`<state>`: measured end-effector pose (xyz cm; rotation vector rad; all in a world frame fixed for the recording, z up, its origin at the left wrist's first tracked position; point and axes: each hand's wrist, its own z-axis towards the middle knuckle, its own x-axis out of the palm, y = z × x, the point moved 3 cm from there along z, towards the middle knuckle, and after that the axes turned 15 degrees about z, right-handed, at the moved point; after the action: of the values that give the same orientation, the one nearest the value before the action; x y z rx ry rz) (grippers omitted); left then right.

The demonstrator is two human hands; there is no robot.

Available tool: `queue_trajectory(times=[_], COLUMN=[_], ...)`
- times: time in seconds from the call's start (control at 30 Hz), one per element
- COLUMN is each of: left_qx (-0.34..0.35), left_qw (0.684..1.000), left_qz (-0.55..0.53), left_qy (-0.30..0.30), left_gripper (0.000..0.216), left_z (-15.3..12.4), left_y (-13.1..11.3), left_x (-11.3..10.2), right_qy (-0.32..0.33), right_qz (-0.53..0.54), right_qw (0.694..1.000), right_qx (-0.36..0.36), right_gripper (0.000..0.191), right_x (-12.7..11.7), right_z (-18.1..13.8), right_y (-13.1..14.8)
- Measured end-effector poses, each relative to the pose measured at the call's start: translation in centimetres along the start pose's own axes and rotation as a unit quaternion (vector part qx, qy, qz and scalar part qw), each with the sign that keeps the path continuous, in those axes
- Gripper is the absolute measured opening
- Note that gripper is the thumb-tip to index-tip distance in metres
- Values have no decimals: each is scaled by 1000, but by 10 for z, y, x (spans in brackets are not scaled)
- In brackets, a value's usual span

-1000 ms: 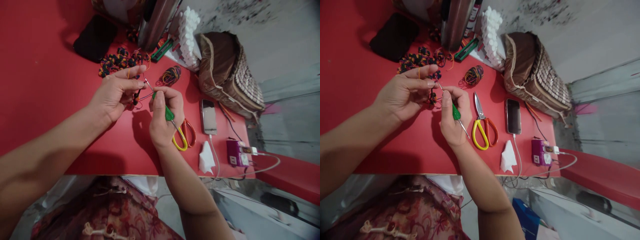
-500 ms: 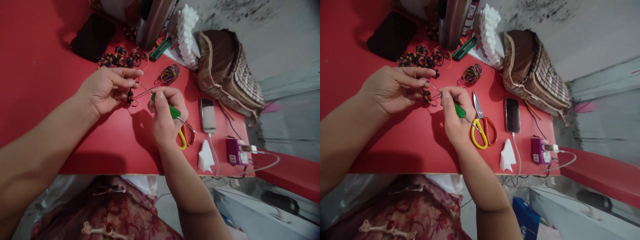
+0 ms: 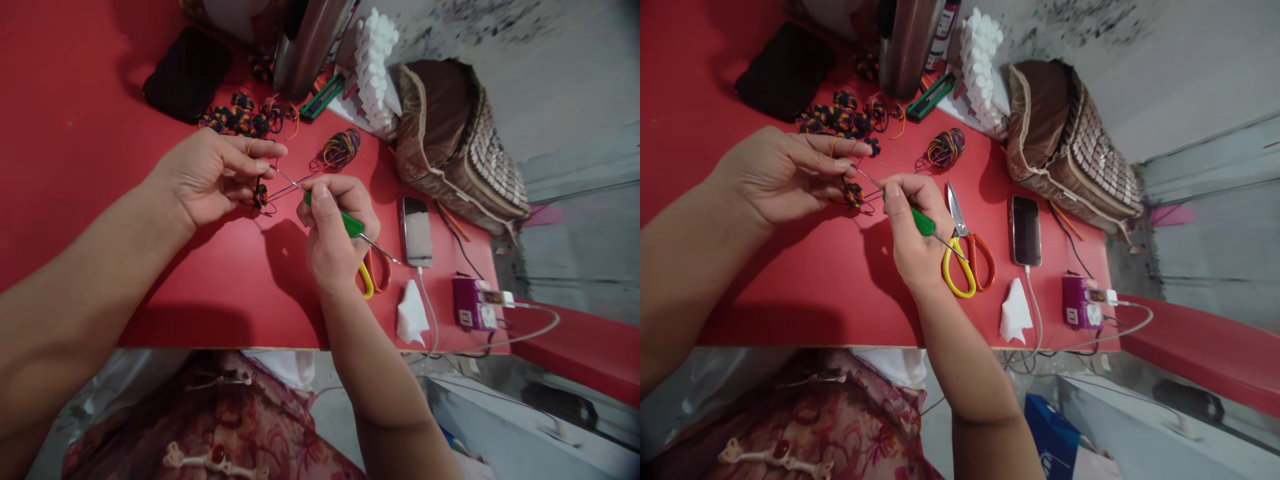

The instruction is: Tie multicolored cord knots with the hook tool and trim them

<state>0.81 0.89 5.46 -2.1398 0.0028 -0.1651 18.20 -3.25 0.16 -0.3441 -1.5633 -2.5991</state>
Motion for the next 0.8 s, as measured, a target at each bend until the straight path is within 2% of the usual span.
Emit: queue_trajectory(times=[0.13, 0.23, 0.33, 0.5, 0.6, 0.7, 0.8], left_qx=[2, 13, 44, 112, 129, 145, 149], left_qw=[1000, 999, 995, 989, 989, 987, 986], left_qz=[7, -28, -69, -84, -60, -45, -53], left_qy=[10, 35, 49, 42, 46, 48, 50], left_gripper=[27, 30, 30, 30, 39, 46, 41], left_z=[3, 6, 9, 12, 13, 15, 17], left_y=[1, 8, 17, 26, 28, 28, 31], left_x=[1, 6, 13, 18, 17, 16, 15], right_qy=[11, -7, -43, -67, -75, -80, -74], right_qz=[-30, 18, 56, 8, -2, 46, 106], right_qw=[999, 999, 996, 997, 996, 995, 991], right_qx=[22, 39, 53, 37, 41, 38, 41], right_gripper=[29, 25, 21, 26, 25, 17, 12], right_x=[0, 2, 5, 6, 6, 6, 6], right_z=[1, 3, 3, 2, 2, 4, 6], right_y=[-1, -2, -4, -6, -6, -5, -5])
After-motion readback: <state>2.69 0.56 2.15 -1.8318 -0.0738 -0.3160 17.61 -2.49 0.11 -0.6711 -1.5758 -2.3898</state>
